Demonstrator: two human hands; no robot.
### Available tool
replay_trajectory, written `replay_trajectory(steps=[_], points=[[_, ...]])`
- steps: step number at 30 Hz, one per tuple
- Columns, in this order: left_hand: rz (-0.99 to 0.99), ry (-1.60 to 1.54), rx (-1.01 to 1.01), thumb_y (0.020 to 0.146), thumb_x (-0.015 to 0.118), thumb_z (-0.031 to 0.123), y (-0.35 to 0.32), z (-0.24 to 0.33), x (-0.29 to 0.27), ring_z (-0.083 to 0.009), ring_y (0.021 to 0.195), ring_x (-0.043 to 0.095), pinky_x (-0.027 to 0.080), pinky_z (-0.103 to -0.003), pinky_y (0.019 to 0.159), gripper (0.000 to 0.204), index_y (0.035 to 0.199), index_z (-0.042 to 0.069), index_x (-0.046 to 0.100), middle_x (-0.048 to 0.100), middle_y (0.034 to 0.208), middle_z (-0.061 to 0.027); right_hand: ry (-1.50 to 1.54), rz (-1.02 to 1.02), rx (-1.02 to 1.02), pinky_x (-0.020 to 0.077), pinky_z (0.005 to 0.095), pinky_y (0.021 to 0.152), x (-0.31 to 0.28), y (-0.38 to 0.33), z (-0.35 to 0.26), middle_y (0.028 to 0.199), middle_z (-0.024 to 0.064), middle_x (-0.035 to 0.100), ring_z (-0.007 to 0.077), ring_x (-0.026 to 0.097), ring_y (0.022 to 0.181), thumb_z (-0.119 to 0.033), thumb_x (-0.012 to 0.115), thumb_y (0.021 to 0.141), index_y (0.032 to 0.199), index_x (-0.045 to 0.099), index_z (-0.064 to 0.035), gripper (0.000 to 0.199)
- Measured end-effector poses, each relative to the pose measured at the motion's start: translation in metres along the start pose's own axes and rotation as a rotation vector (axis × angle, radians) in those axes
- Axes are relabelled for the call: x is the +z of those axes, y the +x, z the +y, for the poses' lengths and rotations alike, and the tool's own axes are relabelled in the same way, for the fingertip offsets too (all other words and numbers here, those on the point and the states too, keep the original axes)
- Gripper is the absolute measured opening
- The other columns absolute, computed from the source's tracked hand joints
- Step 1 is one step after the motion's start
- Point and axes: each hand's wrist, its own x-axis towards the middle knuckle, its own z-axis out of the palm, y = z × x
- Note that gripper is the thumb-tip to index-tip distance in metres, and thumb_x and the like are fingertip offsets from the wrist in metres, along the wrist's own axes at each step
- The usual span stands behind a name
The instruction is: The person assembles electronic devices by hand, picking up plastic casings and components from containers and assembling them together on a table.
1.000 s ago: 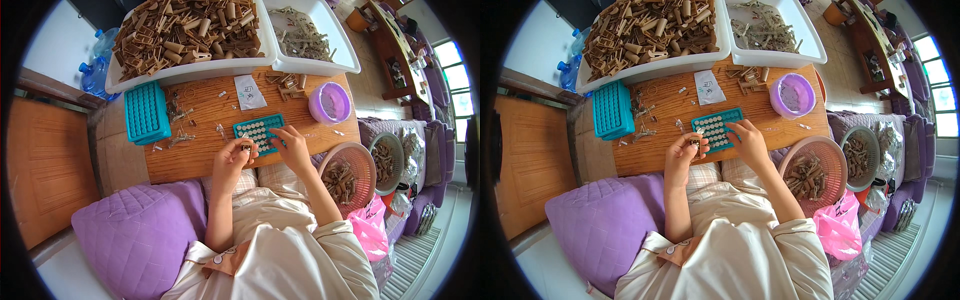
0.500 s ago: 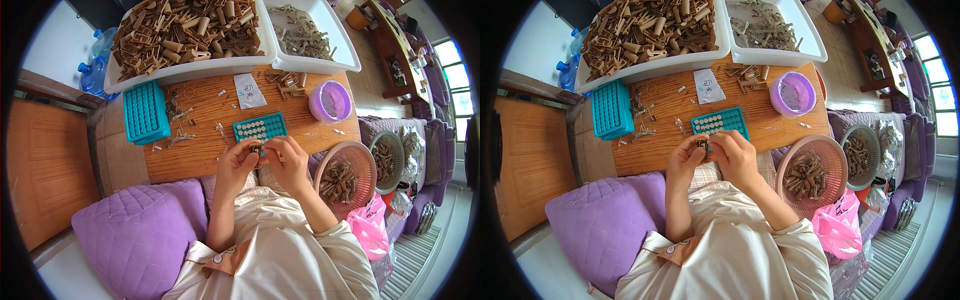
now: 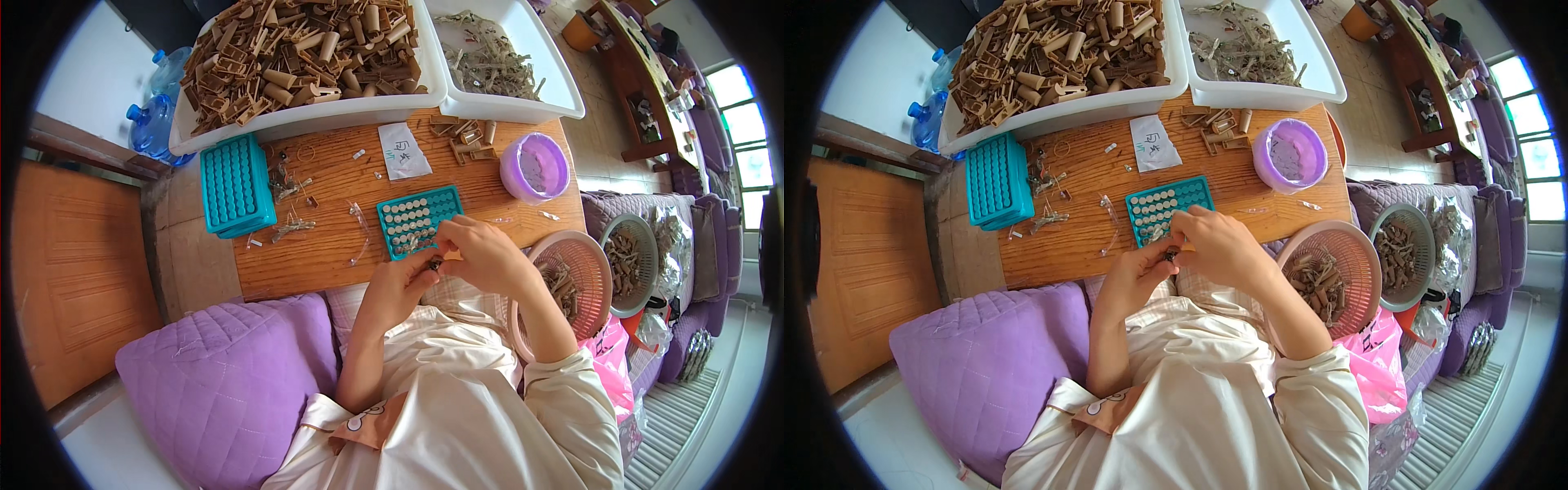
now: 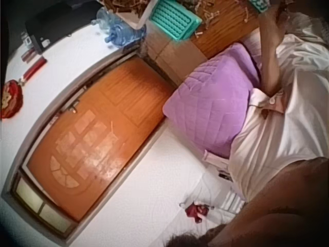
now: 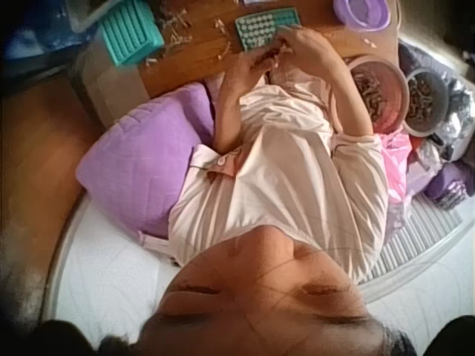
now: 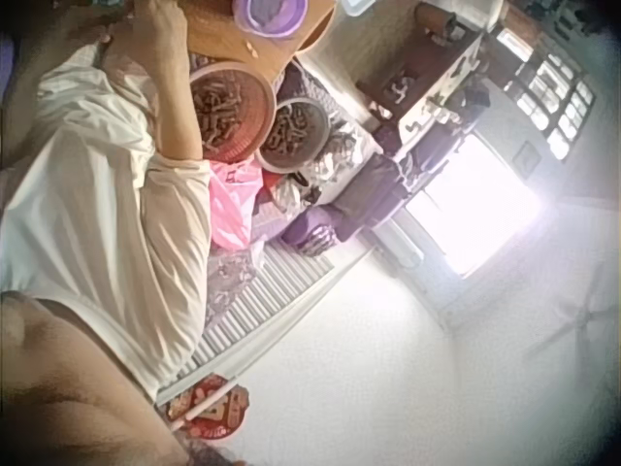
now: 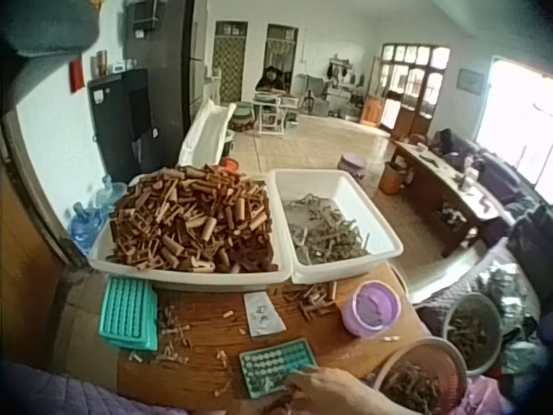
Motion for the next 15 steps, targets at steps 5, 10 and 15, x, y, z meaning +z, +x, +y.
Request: replay_trajectory(steps=[5,10,15], points=[[-0.123,-0.325,0.015,0.079,0.054,0.008,-0.001,0.011,-0.010,-0.0081,0.071,0.053,0.044,-0.020,0.066,0.027,0.105,-0.002,0.051,0.058,0.083,-0.0059,0.265,-0.315,-0.051,0.0424,0.0335,0.065,-0.014,0.024,0.020,0.082,0.0118,0.054,0.0283,0.053,0.076,-0.014,0.063,0.066,0.093,0.049,-0.0052,0.032],[-0.147,-0.629,0.093,0.080,0.052,0.006,0.002,0.012,-0.006,-0.0095,0.081,0.055,0.046,-0.021,0.073,0.025,0.104,-0.002,0.050,0.057,0.092,-0.0070,0.156,0.415,0.064,0.0421,0.0359,0.073,0.007,0.067,0.093,0.089,0.0153,0.053,0.0316,0.052,0.081,-0.015,0.058,0.073,0.099,0.048,-0.0032,0.030],[-0.159,-0.606,0.000,0.077,0.052,0.006,0.001,0.015,0.002,-0.0130,0.076,0.056,0.045,-0.024,0.067,0.024,0.099,-0.003,0.051,0.058,0.086,-0.0103,-0.299,0.758,0.195,0.0405,0.0409,0.077,0.027,0.082,0.105,0.102,0.0205,0.048,0.0356,0.051,0.087,-0.010,0.050,0.077,0.106,0.044,-0.0021,0.031]])
